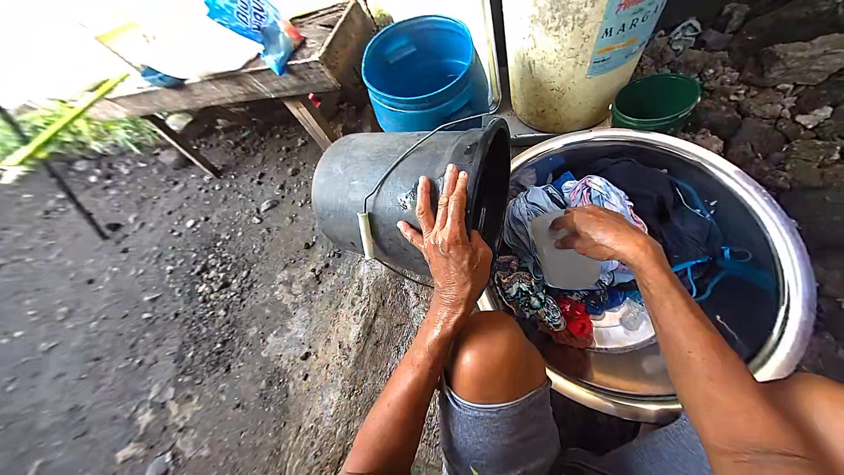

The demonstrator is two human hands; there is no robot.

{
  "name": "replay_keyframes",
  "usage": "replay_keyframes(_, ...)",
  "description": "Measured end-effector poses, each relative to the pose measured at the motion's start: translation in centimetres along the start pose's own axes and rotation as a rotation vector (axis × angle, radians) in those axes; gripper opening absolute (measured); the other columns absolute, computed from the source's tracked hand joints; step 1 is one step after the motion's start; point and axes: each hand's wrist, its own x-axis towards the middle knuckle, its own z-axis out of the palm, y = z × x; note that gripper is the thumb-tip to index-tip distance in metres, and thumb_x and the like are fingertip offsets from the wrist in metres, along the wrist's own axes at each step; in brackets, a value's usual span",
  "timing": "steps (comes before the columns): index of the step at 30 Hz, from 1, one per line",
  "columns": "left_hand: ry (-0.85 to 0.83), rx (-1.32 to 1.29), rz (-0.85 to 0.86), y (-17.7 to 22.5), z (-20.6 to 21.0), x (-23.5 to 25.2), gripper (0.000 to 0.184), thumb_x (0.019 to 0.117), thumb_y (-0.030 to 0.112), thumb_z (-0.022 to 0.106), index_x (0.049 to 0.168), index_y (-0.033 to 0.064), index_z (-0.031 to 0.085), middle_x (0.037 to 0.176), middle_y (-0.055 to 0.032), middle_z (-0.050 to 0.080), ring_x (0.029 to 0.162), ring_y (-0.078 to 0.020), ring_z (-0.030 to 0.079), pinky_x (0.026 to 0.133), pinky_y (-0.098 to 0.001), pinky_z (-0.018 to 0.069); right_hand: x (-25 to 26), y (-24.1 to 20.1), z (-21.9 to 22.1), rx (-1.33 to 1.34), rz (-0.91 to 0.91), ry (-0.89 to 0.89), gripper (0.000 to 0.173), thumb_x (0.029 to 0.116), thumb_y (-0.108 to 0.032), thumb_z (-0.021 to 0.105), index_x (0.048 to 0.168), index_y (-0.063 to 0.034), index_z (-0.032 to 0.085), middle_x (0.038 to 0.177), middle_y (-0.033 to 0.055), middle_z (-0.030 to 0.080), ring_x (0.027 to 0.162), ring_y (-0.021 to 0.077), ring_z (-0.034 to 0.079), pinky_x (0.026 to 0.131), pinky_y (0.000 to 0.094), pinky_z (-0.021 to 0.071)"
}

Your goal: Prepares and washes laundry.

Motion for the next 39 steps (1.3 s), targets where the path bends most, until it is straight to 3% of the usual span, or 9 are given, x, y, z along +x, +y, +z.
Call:
replay_keyframes(4, 0.071, 0.013, -0.012, -0.1, 0.8, -0.3, 0.064, 0.0854, -0.002, 0.048, 0.148, 0.0130, 0.055, 0.160, 0.0026, 0.046, 0.152, -0.0286, 0.033, 0.110, -0.0694, 0.0267, -0.5, -0.4, 0.1, 0.002, 0.003, 0.009, 0.021, 0.0941, -0.022, 0.074, 0.114, -0.0161, 0.077, 0.108, 0.0142, 0.073, 0.105, 0.0363, 0.068, 0.089, 0.0627, 0.0522)
replay_keyframes(9, 0.039, 0.028, 0.073, 0.2, 0.6, -0.4, 0.064, 0.0818, -0.004, 0.051, 0.145, 0.0083, 0.057, 0.157, -0.0030, 0.049, 0.150, -0.0321, 0.036, 0.113, -0.0697, 0.0273, -0.3, -0.9, 0.3, 0.021, 0.003, -0.023, 0.020, 0.0936, -0.021, 0.075, 0.113, -0.0144, 0.077, 0.108, 0.0158, 0.073, 0.105, 0.0384, 0.067, 0.089, 0.0644, 0.0514)
replay_keyframes(15, -0.057, 0.051, 0.292, 3.2, 3.6, -1.3, 0.061, 0.0840, 0.004, 0.055, 0.144, 0.0148, 0.061, 0.155, 0.0019, 0.052, 0.152, -0.0373, 0.032, 0.112, -0.0783, 0.0141, -1.0, -1.4, -0.1, 0.036, 0.059, -0.104, 0.022, 0.0934, -0.022, 0.075, 0.114, -0.0153, 0.077, 0.104, 0.0157, 0.074, 0.102, 0.0379, 0.068, 0.088, 0.0648, 0.0513)
replay_keyframes(21, 0.014, 0.000, 0.277, 2.6, 3.4, -2.3, 0.058, 0.0846, 0.003, 0.052, 0.140, 0.0154, 0.064, 0.152, 0.0032, 0.055, 0.152, -0.0336, 0.034, 0.115, -0.0747, 0.0136, -2.2, -0.5, -0.7, -0.055, 0.143, -0.153, 0.020, 0.0940, -0.023, 0.074, 0.112, -0.0154, 0.077, 0.105, 0.0156, 0.073, 0.105, 0.0382, 0.068, 0.090, 0.0641, 0.0511)
replay_keyframes(28, 0.067, -0.025, 0.247, 2.0, 2.8, -2.6, 0.055, 0.0844, 0.005, 0.053, 0.137, 0.0140, 0.067, 0.150, 0.0001, 0.058, 0.150, -0.0335, 0.037, 0.117, -0.0707, 0.0154, -2.3, -0.6, -0.8, -0.055, 0.117, -0.101, 0.015, 0.0942, -0.019, 0.073, 0.107, -0.0112, 0.076, 0.100, 0.0161, 0.073, 0.101, 0.0383, 0.068, 0.087, 0.0636, 0.0513)
replay_keyframes(32, 0.062, -0.003, 0.228, 3.1, 3.1, -2.1, 0.057, 0.0799, 0.007, 0.062, 0.136, 0.0155, 0.068, 0.148, -0.0009, 0.059, 0.149, -0.0373, 0.037, 0.113, -0.0757, 0.0154, -1.5, 0.0, -0.3, -0.040, 0.065, -0.114, 0.018, 0.0951, -0.019, 0.072, 0.110, -0.0088, 0.075, 0.101, 0.0189, 0.073, 0.101, 0.0407, 0.068, 0.090, 0.0663, 0.0503)
replay_keyframes(35, -0.011, 0.020, 0.203, 4.5, 4.0, -1.3, 0.062, 0.0760, 0.007, 0.068, 0.137, 0.0180, 0.068, 0.150, 0.0018, 0.057, 0.151, -0.0378, 0.033, 0.111, -0.0795, 0.0138, -1.1, -0.5, -0.1, -0.038, 0.049, -0.166, 0.024, 0.0972, -0.019, 0.069, 0.115, -0.0036, 0.073, 0.106, 0.0258, 0.071, 0.105, 0.0467, 0.066, 0.094, 0.0701, 0.0466)
replay_keyframes(39, -0.055, -0.011, 0.166, 5.3, 4.9, -0.2, 0.063, 0.0788, 0.004, 0.065, 0.140, 0.0208, 0.066, 0.151, 0.0053, 0.056, 0.153, -0.0359, 0.031, 0.111, -0.0807, 0.0105, -1.4, -0.8, 0.0, -0.039, 0.033, -0.159, 0.022, 0.0965, -0.016, 0.070, 0.113, -0.0003, 0.073, 0.104, 0.0280, 0.071, 0.103, 0.0484, 0.066, 0.092, 0.0706, 0.0460)
